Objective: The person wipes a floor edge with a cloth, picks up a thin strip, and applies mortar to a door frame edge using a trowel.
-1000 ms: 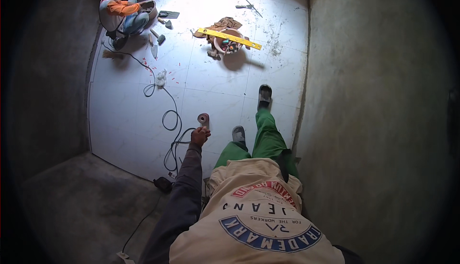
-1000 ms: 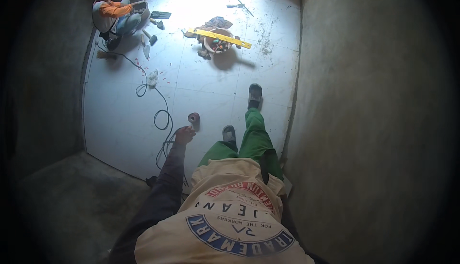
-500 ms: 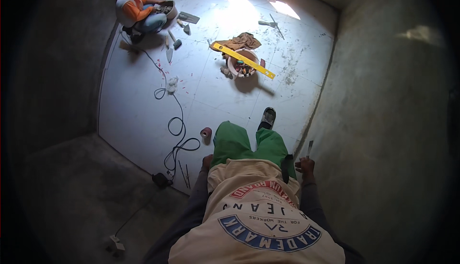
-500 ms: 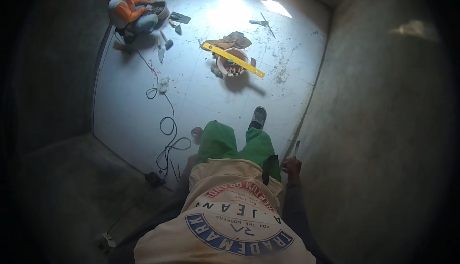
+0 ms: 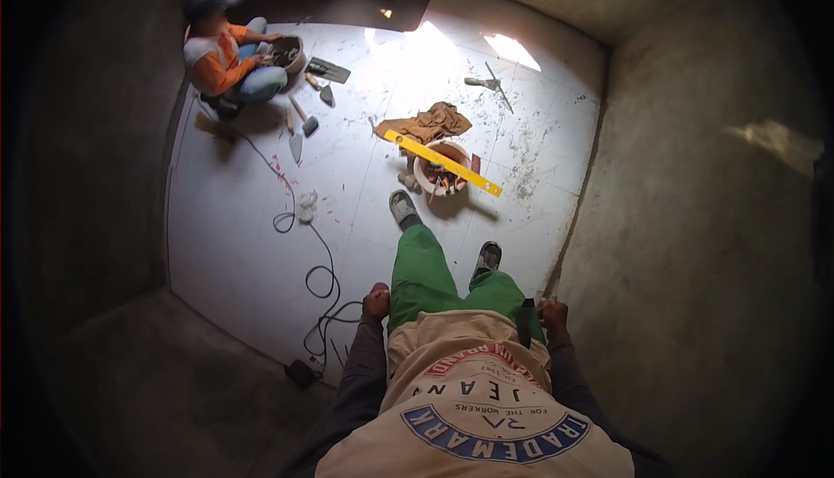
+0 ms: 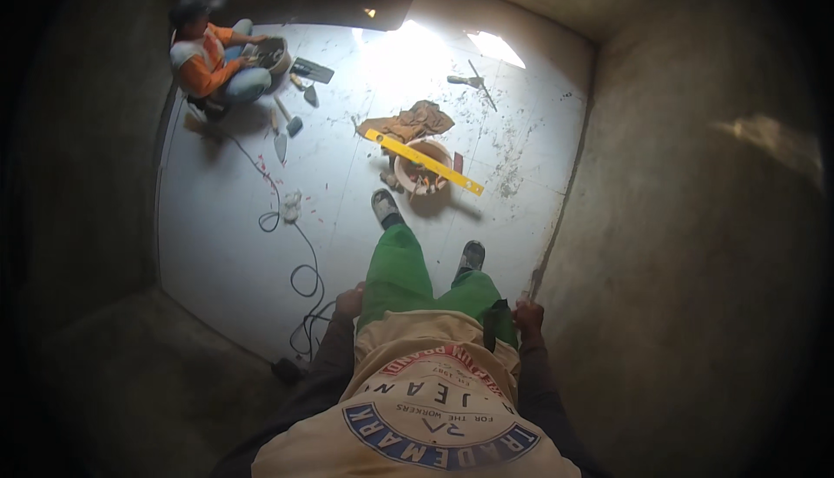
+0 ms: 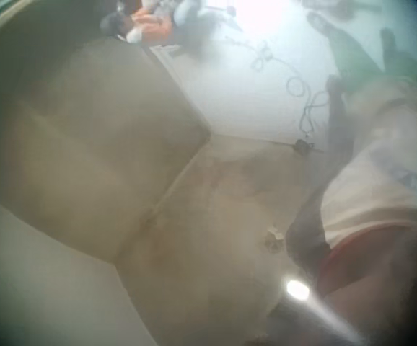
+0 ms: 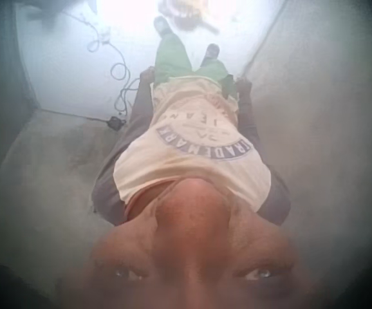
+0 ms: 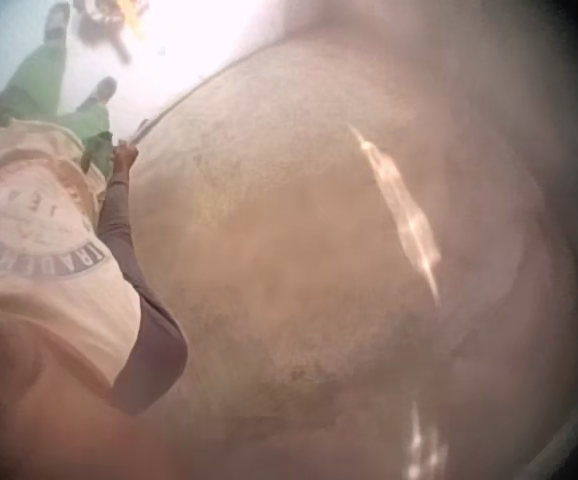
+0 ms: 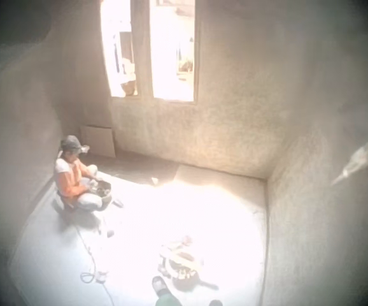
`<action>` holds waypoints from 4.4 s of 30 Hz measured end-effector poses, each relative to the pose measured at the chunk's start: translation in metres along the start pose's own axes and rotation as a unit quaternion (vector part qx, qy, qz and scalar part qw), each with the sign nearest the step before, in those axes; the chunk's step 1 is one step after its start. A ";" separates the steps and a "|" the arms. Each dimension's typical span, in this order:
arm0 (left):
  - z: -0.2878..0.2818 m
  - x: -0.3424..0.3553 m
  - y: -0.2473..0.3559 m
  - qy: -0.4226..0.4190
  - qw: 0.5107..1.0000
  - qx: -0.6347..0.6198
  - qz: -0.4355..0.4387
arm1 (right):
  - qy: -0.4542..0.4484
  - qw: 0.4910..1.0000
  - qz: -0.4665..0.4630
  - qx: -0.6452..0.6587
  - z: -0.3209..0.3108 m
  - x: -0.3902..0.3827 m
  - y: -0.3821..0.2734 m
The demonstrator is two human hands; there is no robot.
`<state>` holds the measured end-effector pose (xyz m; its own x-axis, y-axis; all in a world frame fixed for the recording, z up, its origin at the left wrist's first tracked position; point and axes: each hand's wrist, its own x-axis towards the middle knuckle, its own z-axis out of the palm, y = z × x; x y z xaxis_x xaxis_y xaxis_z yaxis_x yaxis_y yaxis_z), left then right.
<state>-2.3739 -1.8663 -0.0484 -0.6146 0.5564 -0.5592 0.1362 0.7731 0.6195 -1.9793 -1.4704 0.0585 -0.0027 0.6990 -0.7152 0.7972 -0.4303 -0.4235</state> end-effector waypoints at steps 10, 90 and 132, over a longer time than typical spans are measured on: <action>-0.187 0.203 0.023 0.036 0.924 -0.318 -0.209 | 0.074 0.911 -0.257 -0.313 0.088 0.008 -0.036; -0.225 0.294 0.441 0.188 0.846 -0.494 0.075 | 0.022 0.984 -0.146 -0.100 0.174 0.155 -0.259; -0.046 -0.421 0.258 0.594 0.686 -0.420 -0.023 | -0.551 0.443 -0.663 -0.245 0.166 -0.342 -0.190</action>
<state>-2.1160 -1.9158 0.3724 -0.8705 -0.4891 -0.0545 -0.0931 0.0550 0.9941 -2.2299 -1.7221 0.2913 -0.7432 -0.6684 0.0296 -0.3114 0.3064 -0.8995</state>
